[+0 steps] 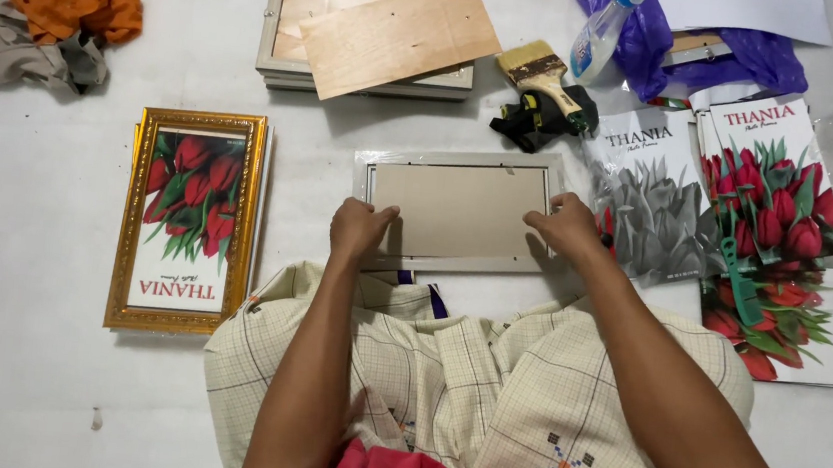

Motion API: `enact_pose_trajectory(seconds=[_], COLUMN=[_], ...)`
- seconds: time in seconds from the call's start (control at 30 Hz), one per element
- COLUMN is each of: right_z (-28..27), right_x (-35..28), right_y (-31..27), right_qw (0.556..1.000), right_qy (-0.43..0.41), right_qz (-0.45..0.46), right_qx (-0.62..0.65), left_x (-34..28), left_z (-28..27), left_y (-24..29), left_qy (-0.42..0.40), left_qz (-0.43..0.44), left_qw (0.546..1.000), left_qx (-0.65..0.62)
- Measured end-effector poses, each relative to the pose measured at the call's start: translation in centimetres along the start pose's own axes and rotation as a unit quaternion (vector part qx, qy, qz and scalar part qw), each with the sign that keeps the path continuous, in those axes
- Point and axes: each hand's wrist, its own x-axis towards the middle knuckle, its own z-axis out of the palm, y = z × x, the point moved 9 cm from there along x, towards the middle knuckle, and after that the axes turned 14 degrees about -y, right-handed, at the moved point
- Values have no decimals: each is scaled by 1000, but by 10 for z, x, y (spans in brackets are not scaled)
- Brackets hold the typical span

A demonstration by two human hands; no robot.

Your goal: The person sits on the floor and assembles a picture frame. They wipe the glass with a cloth, place a plastic sheet and a wooden backing board inside the frame, and secure the backing with clips. The completed frame is then placed on a stack of finished frames.

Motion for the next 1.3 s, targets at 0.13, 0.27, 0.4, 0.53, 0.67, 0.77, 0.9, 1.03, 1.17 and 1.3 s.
enact_pose_trajectory(seconds=[0.13,0.27,0.4,0.53,0.67,0.77,0.9,1.03,1.17,1.3], right_z=[0,2,-11,-37,-42,-42,-40,-40,-29,-20], right_x=[-26,-35,-17,-31,-26,-32,-39,-36,-22,-7], right_y=[-17,-24,-9,-22,-18,-29,-37,-42,-37,-35], right_qw=[999,994,987,968,961,966,977,964,976,981], right_qy=[-4,-14,52,132,167,155,132,139,112,84], right_qz=[-5,-15,-69,-105,-118,-115,-97,-138,-117,-107], right_qx=[49,103,135,185,187,172,135,182,148,135], left_x=[-24,-39,-24,-27,-55,-15,-39,17,13,29], left_z=[-5,-7,-22,-57,-86,-95,-115,-128,-128,-138], left_y=[19,40,19,23,51,49,104,100,129,117], left_qy=[-13,-28,16,63,68,23,21,22,37,349], left_qz=[1,40,57,67,99,137,184,187,192,148], left_qw=[998,988,949,917,797,735,723,697,697,897], left_qx=[-64,-150,-310,-388,-591,-664,-665,-692,-690,-224])
